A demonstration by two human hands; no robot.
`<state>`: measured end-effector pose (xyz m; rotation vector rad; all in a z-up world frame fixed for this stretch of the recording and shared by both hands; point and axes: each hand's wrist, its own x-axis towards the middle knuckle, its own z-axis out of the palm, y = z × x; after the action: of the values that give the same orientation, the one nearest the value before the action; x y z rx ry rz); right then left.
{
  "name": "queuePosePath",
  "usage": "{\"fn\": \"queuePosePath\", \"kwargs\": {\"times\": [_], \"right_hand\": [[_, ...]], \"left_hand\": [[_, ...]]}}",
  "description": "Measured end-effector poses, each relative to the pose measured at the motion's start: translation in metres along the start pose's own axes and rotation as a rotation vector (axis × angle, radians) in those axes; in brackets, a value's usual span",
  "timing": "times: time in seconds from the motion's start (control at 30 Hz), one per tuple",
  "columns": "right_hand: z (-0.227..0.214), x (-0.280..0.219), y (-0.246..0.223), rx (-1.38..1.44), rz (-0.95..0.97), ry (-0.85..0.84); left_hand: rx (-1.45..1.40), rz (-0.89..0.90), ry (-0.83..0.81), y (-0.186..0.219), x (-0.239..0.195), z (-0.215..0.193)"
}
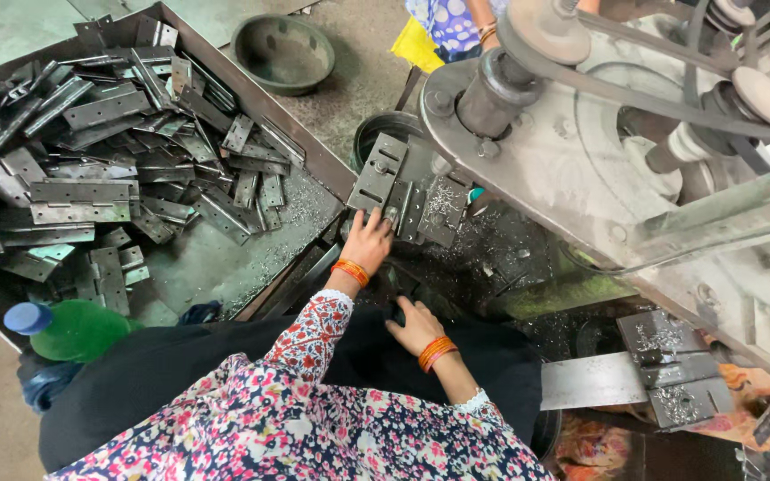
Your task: The person places metal brackets into a industrial machine, presses down to perform a fabrication step, and sets the finished parts into a separate bin.
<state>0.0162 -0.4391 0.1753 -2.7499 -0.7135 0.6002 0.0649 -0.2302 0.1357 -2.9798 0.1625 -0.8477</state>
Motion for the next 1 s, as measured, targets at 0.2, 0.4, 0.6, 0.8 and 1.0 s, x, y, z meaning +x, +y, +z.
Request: {"fn": "queuePosePath", "kwargs": {"times": [0.2, 0.4, 0.6, 0.8, 1.0], "right_hand": [[-0.038, 0.001, -0.015, -0.006, 0.019, -0.048], [-0.058, 0.038, 0.013, 0.453, -0.089, 0.426], [-0.039, 0.089, 0.055, 1.074, -0.208, 0.438], [-0.079, 0.08, 0.037, 0.649, -0.158, 0.731], [-0.06, 0.095, -0.007, -0.098, -0.379, 0.62]], "left_hand": [[-0.177, -0.124, 0.186, 0.001, 0.009, -0.077], [-0.742, -0.706, 0.388, 0.007, 0.001, -0.076], [-1.667, -0.995, 0.36, 0.012, 0.003, -0.014], [-0.721, -0.612, 0.273, -0.032, 0.033, -0.042], [-0.448, -0.594, 0.156, -0.031, 0.014, -0.06]]}}
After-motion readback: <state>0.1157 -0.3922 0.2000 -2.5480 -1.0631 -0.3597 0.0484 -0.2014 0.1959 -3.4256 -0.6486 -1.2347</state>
